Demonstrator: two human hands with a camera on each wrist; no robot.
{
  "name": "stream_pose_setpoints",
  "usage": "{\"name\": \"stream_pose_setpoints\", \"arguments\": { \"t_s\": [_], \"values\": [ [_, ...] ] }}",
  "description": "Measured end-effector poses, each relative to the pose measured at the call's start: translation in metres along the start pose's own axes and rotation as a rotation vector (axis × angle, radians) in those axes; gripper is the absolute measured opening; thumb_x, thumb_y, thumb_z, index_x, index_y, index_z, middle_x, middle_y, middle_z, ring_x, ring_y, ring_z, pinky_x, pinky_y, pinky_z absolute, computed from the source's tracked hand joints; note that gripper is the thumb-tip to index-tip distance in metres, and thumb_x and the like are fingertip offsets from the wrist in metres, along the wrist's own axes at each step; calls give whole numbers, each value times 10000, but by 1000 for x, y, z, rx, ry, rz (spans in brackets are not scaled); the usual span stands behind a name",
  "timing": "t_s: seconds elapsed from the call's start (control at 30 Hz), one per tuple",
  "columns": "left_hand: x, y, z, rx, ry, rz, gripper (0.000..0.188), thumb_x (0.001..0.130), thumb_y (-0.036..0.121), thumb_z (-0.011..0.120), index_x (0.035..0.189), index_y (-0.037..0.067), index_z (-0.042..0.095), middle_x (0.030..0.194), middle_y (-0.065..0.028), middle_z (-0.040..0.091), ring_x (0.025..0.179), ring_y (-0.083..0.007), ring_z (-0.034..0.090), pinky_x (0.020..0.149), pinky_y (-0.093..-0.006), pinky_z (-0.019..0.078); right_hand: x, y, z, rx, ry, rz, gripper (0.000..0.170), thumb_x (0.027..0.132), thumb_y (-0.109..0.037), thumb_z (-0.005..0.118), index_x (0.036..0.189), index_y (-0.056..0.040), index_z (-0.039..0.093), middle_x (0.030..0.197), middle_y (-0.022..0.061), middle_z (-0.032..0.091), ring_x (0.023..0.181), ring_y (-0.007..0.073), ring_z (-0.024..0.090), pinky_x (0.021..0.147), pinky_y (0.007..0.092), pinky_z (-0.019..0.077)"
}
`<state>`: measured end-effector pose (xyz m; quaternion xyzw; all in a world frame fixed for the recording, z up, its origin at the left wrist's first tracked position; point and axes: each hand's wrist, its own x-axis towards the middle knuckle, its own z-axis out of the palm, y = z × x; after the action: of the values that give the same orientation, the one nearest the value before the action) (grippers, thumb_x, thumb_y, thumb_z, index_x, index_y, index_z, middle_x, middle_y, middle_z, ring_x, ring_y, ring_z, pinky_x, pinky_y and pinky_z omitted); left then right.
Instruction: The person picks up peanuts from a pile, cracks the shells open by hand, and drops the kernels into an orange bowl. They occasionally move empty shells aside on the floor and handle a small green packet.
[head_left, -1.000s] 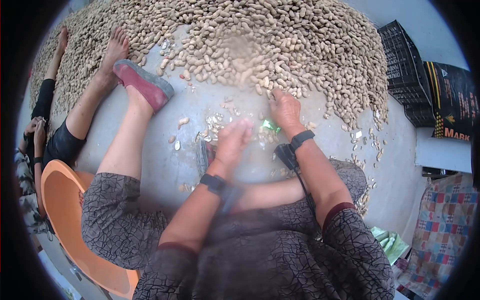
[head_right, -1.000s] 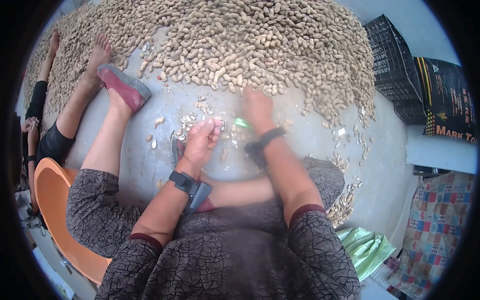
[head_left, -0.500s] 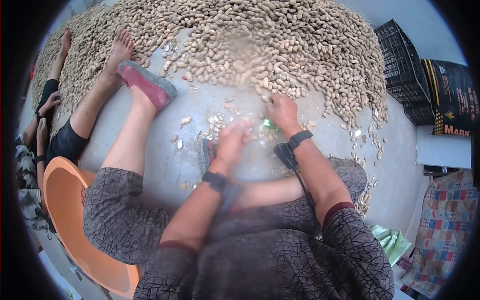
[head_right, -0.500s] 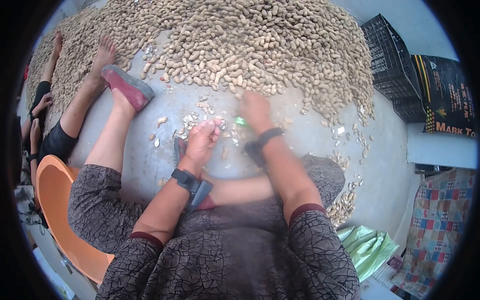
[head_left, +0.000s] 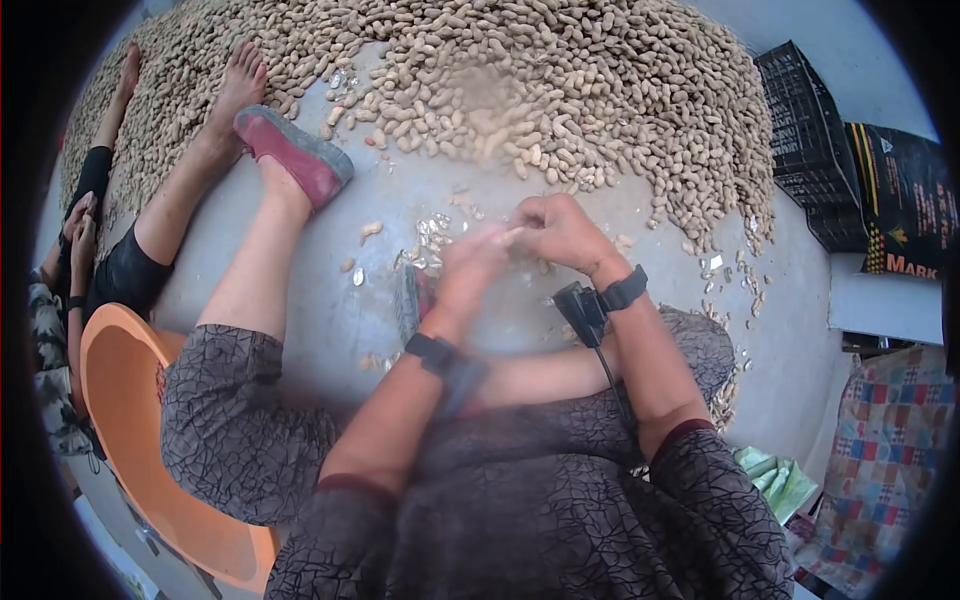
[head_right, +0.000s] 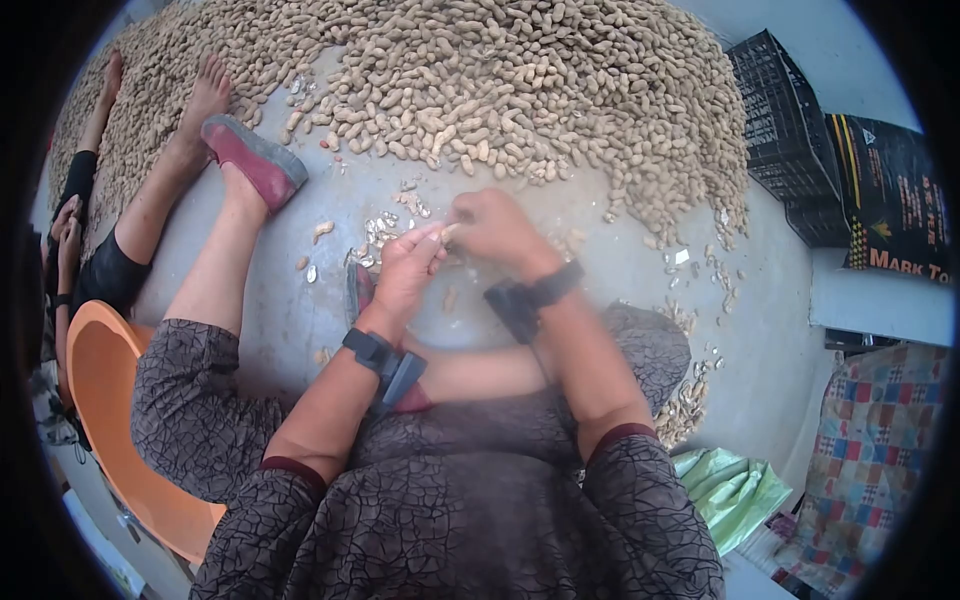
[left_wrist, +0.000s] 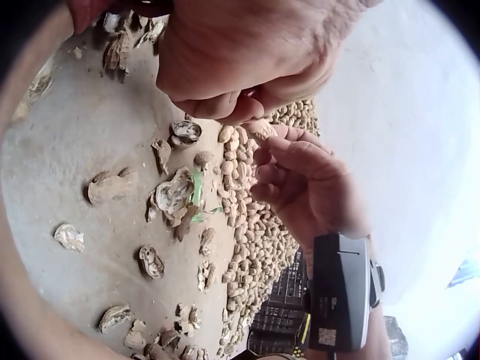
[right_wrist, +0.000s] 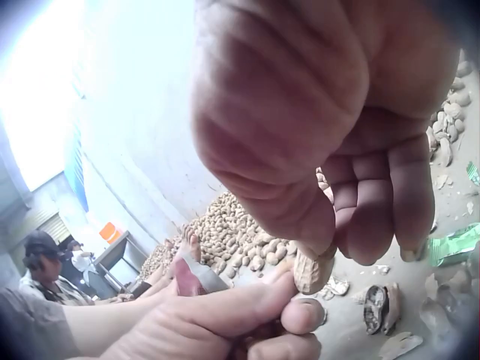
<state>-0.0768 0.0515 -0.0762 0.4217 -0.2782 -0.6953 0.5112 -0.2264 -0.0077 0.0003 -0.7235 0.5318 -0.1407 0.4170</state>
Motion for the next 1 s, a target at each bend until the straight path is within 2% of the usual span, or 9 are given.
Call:
{"name": "stream_pose_setpoints", "arguments": {
  "t_s": [0.03, 0.1, 0.23, 0.33, 0.47, 0.53, 0.6, 0.73, 1.0],
  "values": [
    [-2, 1, 0, -2, 3, -1, 261, 889, 113, 539, 1122, 4, 589, 743, 12, 568, 589, -37, 448, 526, -157, 353, -2, 1, -1, 129, -47, 28, 153, 711, -124, 656, 784, 9, 634, 622, 37, 592, 577, 91, 562, 532, 236, 445],
    [-5, 5, 2, 9, -59, -89, 251, 886, 114, 544, 1100, -4, 600, 754, 7, 576, 597, -36, 456, 534, -156, 359, -4, 3, -2, 198, -26, 39, 150, 715, -104, 646, 806, 14, 628, 643, 32, 598, 582, 84, 561, 534, 221, 446],
    [-8, 11, 7, -19, -76, -107, 230, 881, 113, 551, 1073, 3, 615, 754, 17, 578, 612, -30, 469, 541, -150, 361, -7, 9, -3, 333, 4, 63, 174, 719, -65, 625, 865, 27, 607, 682, 32, 604, 588, 80, 561, 532, 201, 442],
    [-12, 18, 11, 31, -121, -110, 223, 867, 114, 571, 1060, 13, 621, 758, 22, 588, 617, -26, 479, 542, -150, 364, -9, 11, -1, 298, 8, 70, 171, 724, -73, 654, 856, 20, 598, 684, 30, 602, 590, 77, 559, 527, 199, 440],
    [-13, 20, 13, 149, -144, -24, 218, 844, 104, 587, 1040, 19, 629, 765, 35, 591, 628, -7, 478, 544, -151, 367, -10, 10, 0, 311, 28, 78, 182, 730, -113, 698, 821, 4, 592, 685, 25, 600, 593, 72, 555, 525, 196, 439],
    [-12, 18, 12, 196, -153, 7, 211, 836, 98, 589, 1027, 19, 631, 767, 37, 591, 632, -2, 476, 545, -153, 369, -12, 7, -3, 308, -55, 129, 195, 736, -140, 722, 792, -12, 586, 667, 22, 597, 574, 74, 556, 510, 199, 439],
    [-10, 13, 10, 359, -137, 13, 172, 825, 88, 587, 975, 20, 636, 768, 43, 582, 646, 3, 475, 553, -156, 372, -12, 9, -3, 337, -85, 135, 175, 744, -131, 712, 783, -16, 586, 662, 27, 601, 562, 79, 560, 502, 200, 441],
    [-9, 9, 10, 329, -136, 65, 161, 826, 107, 594, 961, 25, 627, 756, 31, 586, 635, -10, 478, 554, -165, 376, -16, -1, -8, 473, -126, 202, 123, 775, -102, 674, 760, -16, 587, 666, 50, 621, 533, 93, 572, 481, 205, 448],
    [-13, 20, 11, 127, -190, -51, 150, 847, 157, 577, 929, 36, 609, 747, 0, 585, 610, -33, 466, 535, -171, 358, -18, 1, -9, 568, -136, 153, 93, 799, -80, 641, 778, 2, 602, 694, 64, 634, 544, 97, 583, 497, 208, 469]
  ]
}}
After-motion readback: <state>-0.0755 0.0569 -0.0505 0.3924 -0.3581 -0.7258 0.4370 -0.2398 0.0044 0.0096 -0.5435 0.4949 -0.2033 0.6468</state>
